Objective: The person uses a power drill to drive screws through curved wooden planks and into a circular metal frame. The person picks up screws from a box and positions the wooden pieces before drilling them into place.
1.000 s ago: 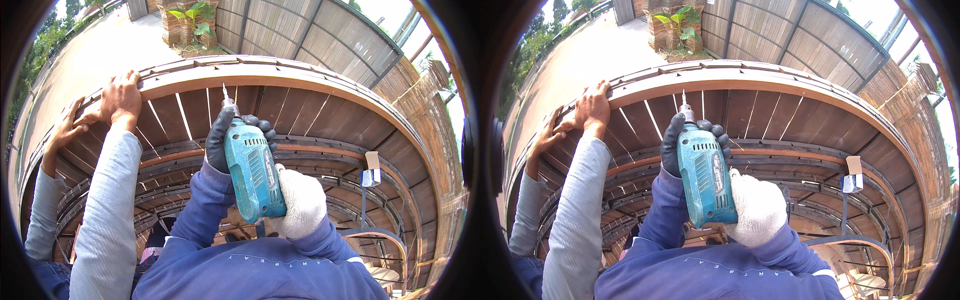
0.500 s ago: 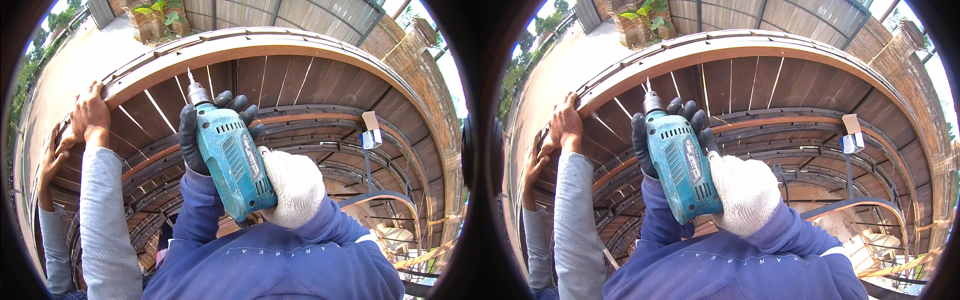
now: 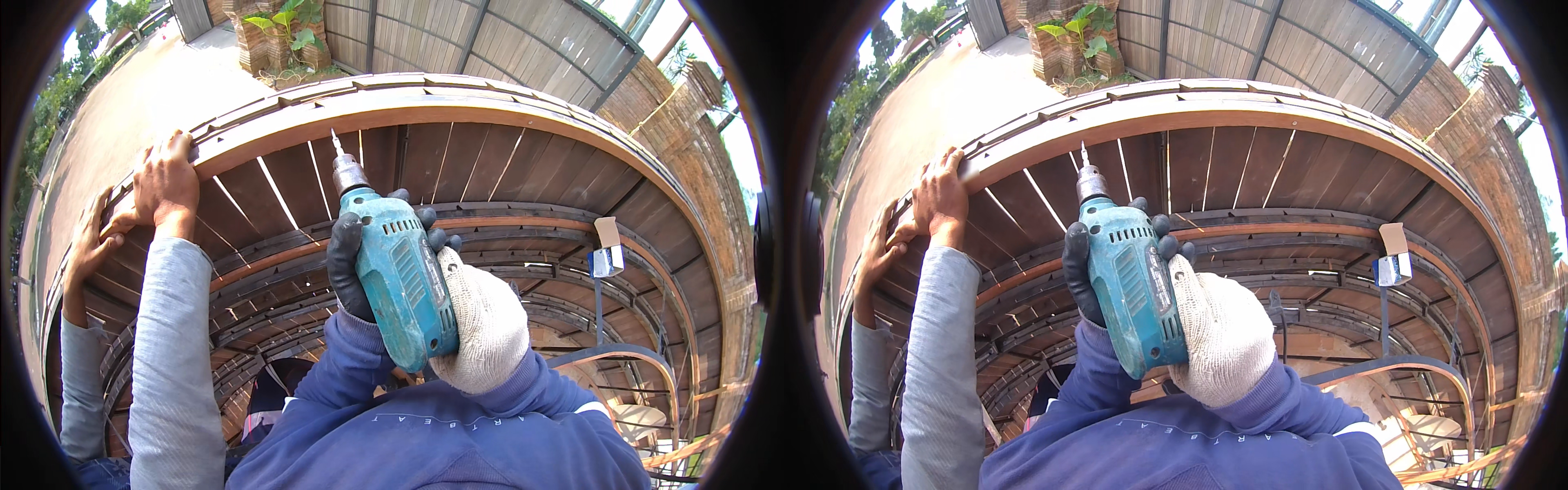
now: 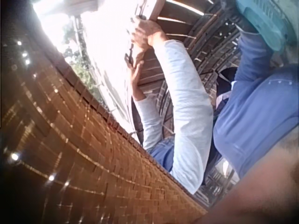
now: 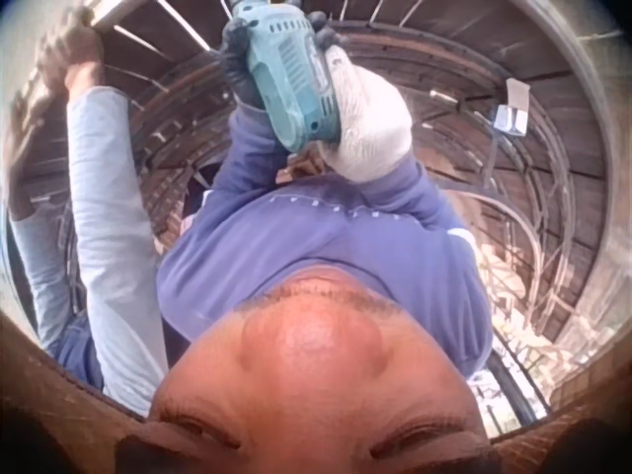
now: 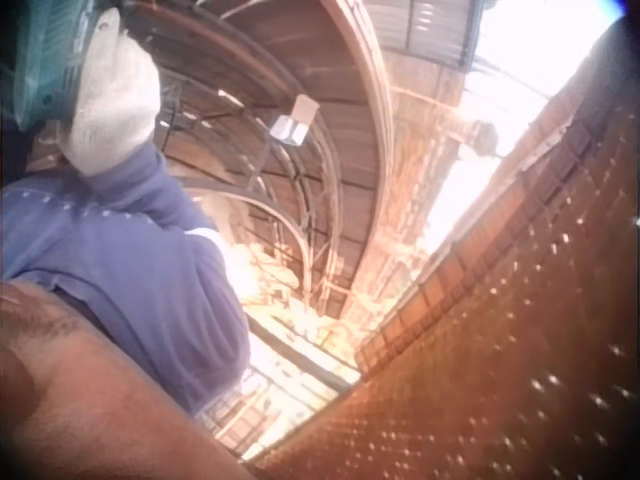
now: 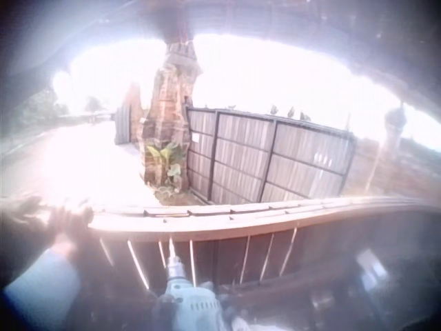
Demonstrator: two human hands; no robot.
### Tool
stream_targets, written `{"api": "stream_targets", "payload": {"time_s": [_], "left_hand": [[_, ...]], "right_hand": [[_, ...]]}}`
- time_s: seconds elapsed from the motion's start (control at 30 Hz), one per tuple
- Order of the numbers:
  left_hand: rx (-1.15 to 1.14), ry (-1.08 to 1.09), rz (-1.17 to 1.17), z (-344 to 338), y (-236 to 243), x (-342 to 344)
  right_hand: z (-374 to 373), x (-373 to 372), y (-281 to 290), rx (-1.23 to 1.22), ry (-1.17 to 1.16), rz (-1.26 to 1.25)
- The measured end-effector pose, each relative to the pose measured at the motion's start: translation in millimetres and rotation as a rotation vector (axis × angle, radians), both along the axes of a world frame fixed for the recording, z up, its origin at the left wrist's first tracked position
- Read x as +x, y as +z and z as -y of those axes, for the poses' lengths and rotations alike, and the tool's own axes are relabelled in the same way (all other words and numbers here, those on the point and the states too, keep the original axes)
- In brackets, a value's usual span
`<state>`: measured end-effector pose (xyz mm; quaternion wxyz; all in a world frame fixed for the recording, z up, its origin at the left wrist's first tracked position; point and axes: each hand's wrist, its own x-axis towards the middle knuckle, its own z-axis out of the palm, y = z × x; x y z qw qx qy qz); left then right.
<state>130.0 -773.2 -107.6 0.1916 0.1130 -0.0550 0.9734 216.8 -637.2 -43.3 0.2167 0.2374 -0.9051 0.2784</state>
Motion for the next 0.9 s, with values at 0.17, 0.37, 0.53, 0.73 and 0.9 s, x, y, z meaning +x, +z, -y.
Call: {"api": "stream_targets", "payload": {"time_s": [0.17,0.37,0.53,0.73,0.9], "left_hand": [[0.012,-0.007,-0.006,-4,1,-1],[0.068,-0.033,-0.044,-1,0,-3],[0.073,-0.077,-0.053,6,8,-2],[0.104,-0.101,-0.07,16,2,-2],[0.024,-0.131,-0.133,49,-4,-20]], "right_hand": [[-1,2,4,-0.063,-0.006,0.127],[-3,-3,15,0.043,0.057,0.219],[0,-5,26,0.062,0.063,0.322],[1,-11,17,0.078,0.045,0.484],[-5,-16,3,0.049,0.125,0.451]]}}
